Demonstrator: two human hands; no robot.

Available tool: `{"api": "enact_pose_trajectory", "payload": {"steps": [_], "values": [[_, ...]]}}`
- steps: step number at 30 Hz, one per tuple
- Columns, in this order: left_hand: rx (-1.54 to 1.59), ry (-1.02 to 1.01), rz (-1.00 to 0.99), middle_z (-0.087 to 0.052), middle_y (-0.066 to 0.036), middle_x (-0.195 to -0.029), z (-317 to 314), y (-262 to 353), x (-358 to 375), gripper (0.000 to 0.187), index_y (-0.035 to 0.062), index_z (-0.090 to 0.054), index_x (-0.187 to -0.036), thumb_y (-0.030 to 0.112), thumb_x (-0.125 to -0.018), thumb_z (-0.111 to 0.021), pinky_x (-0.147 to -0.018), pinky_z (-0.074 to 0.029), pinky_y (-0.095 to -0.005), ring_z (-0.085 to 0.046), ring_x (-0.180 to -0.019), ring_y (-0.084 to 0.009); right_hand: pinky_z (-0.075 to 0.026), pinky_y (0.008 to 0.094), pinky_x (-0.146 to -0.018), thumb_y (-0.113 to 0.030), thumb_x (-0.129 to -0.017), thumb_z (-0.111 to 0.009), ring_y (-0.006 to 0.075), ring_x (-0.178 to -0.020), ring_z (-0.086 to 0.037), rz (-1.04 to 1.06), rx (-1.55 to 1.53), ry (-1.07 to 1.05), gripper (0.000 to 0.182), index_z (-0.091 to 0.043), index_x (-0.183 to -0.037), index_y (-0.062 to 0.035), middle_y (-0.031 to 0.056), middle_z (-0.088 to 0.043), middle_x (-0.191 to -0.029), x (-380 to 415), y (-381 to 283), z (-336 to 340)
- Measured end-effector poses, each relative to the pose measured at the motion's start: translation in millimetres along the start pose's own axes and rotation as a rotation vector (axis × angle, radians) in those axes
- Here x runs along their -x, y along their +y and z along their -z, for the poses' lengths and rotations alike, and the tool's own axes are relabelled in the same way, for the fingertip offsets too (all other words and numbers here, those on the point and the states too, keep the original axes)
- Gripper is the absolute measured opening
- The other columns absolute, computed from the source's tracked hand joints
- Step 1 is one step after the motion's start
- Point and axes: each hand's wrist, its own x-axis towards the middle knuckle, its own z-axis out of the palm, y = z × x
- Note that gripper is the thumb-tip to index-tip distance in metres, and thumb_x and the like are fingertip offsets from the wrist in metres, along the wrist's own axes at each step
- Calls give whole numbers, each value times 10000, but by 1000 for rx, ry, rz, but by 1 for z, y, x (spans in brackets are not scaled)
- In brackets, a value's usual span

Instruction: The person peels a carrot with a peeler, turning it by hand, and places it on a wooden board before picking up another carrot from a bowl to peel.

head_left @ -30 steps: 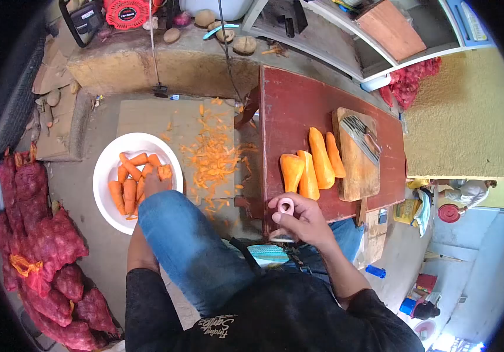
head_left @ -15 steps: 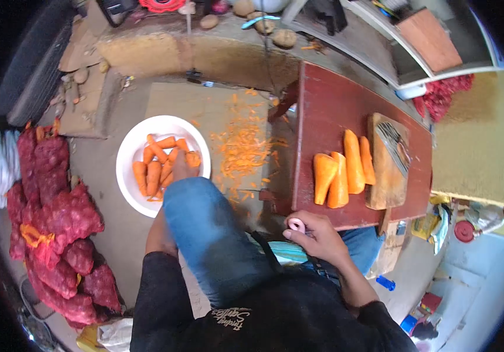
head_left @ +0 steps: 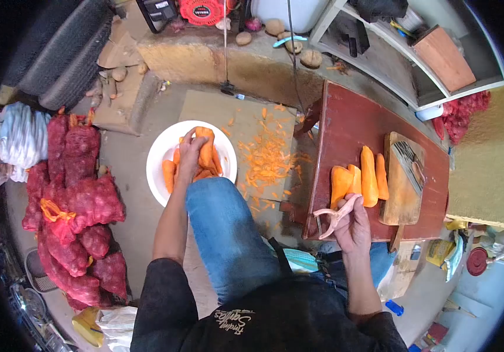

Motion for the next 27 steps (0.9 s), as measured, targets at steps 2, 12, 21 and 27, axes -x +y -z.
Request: {"api": "enact_pose_trajectory", "payload": {"steps": [2, 12, 21, 27], "values": [[89, -153, -17, -647, -188, -1055, -2, 29, -14, 532, -36, -446, -1394, 150, -920, -599, -591, -603, -345, -692, -691, -253, -589, 359, -726, -292, -1019, -593, 169, -850, -666, -22, -51, -91, 245, -622, -1098, -61, 60, -682, -950, 1, -1, -8], [468, -403, 209, -664, -100, -1058, -124, 107, 76, 362, 115, -550, -1249, 393, -1017, -540, -544, -556, -390, -650, -636, -239, -611, 369, -725, -114, -954, -672, 219, -903, -688, -4, -90, -334, 291, -559, -1203, -13, 104, -658, -1013, 6, -9, -68], [732, -445, 243, -638, -100, -1180, -160, 56, 149, 426, 106, -517, -1381, 327, -1020, -568, -841, -594, -421, -676, -1001, -257, -598, 281, -604, -129, -934, -709, 181, -734, -714, 200, 631, -550, 236, -604, -1101, 1, 102, -700, -876, -20, -1, -108], [730, -469, 272, -621, -106, -1189, -153, 61, 143, 456, 106, -495, -1402, 362, -1029, -555, -812, -601, -398, -678, -974, -251, -585, 271, -606, -115, -923, -707, 158, -727, -702, 212, 692, -658, 210, -620, -1070, 9, 89, -697, -870, -31, 13, -132]]}}
